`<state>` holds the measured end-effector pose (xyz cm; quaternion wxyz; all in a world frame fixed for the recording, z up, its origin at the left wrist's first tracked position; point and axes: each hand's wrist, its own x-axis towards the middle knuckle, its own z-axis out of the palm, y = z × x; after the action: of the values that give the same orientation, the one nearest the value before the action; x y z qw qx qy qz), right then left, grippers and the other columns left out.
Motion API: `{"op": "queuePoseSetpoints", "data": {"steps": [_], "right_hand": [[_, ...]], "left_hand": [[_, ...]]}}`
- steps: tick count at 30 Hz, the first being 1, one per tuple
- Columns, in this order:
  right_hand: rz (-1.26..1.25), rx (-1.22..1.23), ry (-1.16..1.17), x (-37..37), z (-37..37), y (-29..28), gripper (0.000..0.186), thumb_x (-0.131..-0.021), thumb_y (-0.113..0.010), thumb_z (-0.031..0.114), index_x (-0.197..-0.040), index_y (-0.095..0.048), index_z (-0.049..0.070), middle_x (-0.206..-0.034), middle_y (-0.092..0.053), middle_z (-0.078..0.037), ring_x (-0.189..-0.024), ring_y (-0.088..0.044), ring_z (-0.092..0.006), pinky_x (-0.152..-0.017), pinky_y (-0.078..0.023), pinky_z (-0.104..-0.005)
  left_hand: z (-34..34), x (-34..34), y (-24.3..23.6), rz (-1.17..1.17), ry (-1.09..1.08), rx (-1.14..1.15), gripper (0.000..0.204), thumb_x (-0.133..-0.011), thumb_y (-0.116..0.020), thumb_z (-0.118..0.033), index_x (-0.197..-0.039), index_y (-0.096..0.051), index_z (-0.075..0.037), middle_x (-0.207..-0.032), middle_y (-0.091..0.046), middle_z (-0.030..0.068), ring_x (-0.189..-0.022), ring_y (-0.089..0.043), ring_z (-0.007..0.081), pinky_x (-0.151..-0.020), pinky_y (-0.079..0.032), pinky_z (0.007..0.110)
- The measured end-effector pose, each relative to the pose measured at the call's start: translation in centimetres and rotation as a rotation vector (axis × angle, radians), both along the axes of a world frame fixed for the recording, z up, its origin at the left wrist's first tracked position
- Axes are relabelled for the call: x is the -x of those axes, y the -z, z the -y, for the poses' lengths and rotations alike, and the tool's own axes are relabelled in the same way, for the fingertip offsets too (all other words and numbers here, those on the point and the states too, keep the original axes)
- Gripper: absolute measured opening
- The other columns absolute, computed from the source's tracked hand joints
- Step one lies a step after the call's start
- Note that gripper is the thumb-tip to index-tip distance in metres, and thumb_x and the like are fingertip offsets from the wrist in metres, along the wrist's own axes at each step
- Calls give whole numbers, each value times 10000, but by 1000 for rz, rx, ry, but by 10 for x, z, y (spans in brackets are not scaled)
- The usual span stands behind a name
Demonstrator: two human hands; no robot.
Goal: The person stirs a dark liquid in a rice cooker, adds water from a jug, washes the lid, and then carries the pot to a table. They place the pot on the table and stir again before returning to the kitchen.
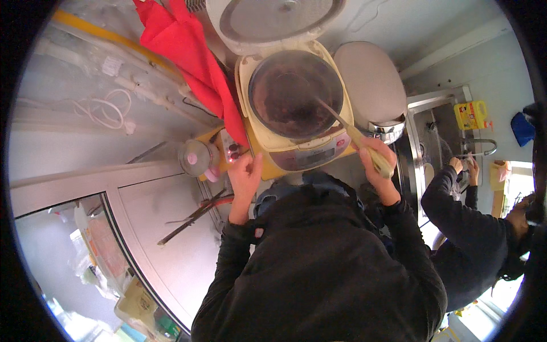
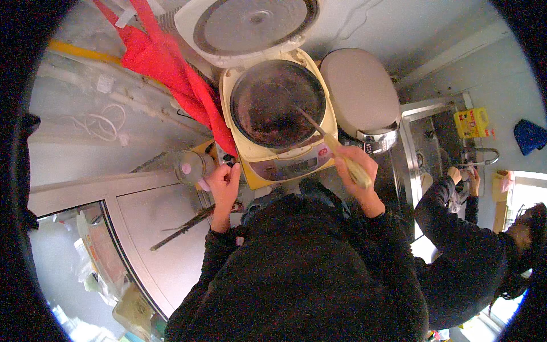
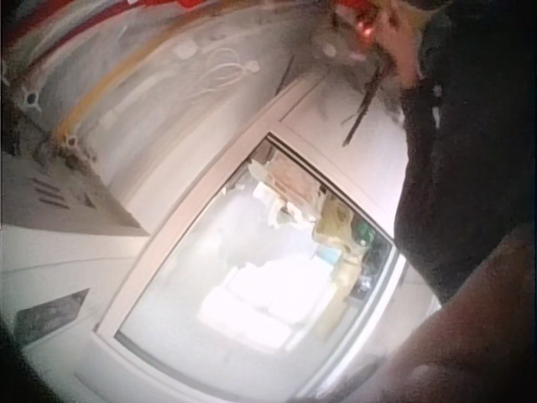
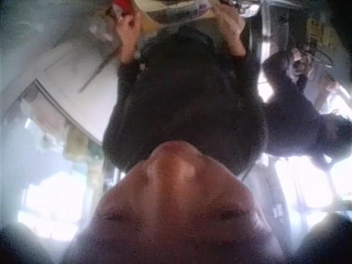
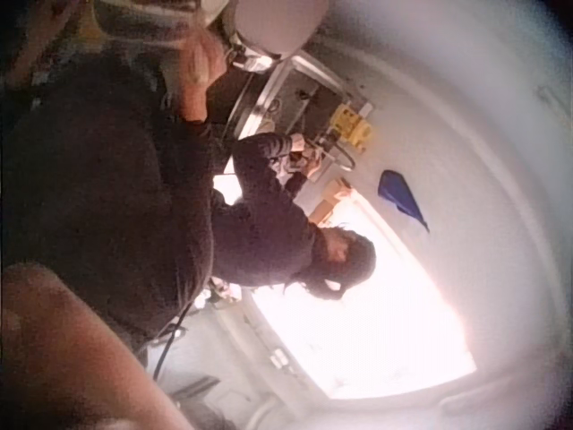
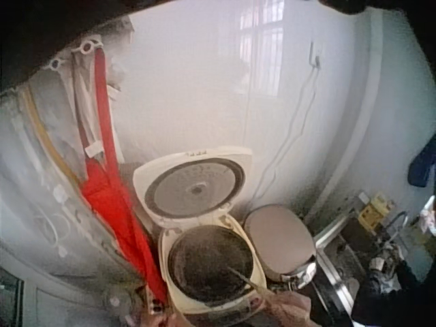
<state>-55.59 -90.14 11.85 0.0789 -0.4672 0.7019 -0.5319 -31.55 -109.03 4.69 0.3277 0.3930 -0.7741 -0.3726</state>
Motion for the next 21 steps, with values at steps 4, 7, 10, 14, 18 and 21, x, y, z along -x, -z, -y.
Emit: {"op": "queuePoseSetpoints", "data": {"steps": [4,7,10,14,18,21], "right_hand": [[-410,-48,-78,-3,-6,-2,232,-697,-672,19,-920,-619,56,-882,-626,-126,-757,-632,-215,-623,-517,-297],[-567,-146,-92,-7,-6,6,265,-665,-696,49,-920,-630,74,-875,-628,-123,-754,-632,-230,-625,-518,-293],[-274,-205,44,-14,-4,20,219,-707,-692,84,-918,-637,56,-886,-637,-119,-785,-628,-236,-661,-511,-312],[-178,53,153,-9,7,40,167,-788,-653,151,-891,-632,21,-907,-642,-105,-789,-603,-222,-742,-473,-312],[346,76,378,2,19,44,290,-866,-570,170,-1076,-523,-24,-938,-608,-133,-759,-634,-188,-695,-516,-263],[510,35,399,9,27,41,304,-877,-550,240,-1074,-541,9,-916,-617,-116,-748,-634,-172,-669,-508,-241]], "left_hand": [[15,-19,24,3,-58,10,303,-790,-654,-184,-615,-474,-14,-503,-410,63,-450,-374,129,-431,-315,286],[41,-51,69,-79,-196,-49,288,-813,-628,-220,-635,-505,-30,-514,-444,14,-456,-398,91,-411,-309,258],[67,-114,132,-466,-373,-838,217,-831,-620,-199,-714,-487,-73,-578,-472,-11,-428,-385,96,-390,-290,235],[87,-193,217,-378,-723,-864,161,-820,-600,-211,-838,-489,-95,-643,-497,12,-437,-414,109,-368,-296,248],[84,-223,287,-355,-1007,-913,174,-749,-626,-161,-850,-546,-44,-682,-524,31,-441,-450,113,-360,-345,260],[96,-231,328,-291,-717,-550,363,-747,-646,-183,-1022,-503,7,-766,-571,98,-676,-556,174,-559,-446,293]]}}
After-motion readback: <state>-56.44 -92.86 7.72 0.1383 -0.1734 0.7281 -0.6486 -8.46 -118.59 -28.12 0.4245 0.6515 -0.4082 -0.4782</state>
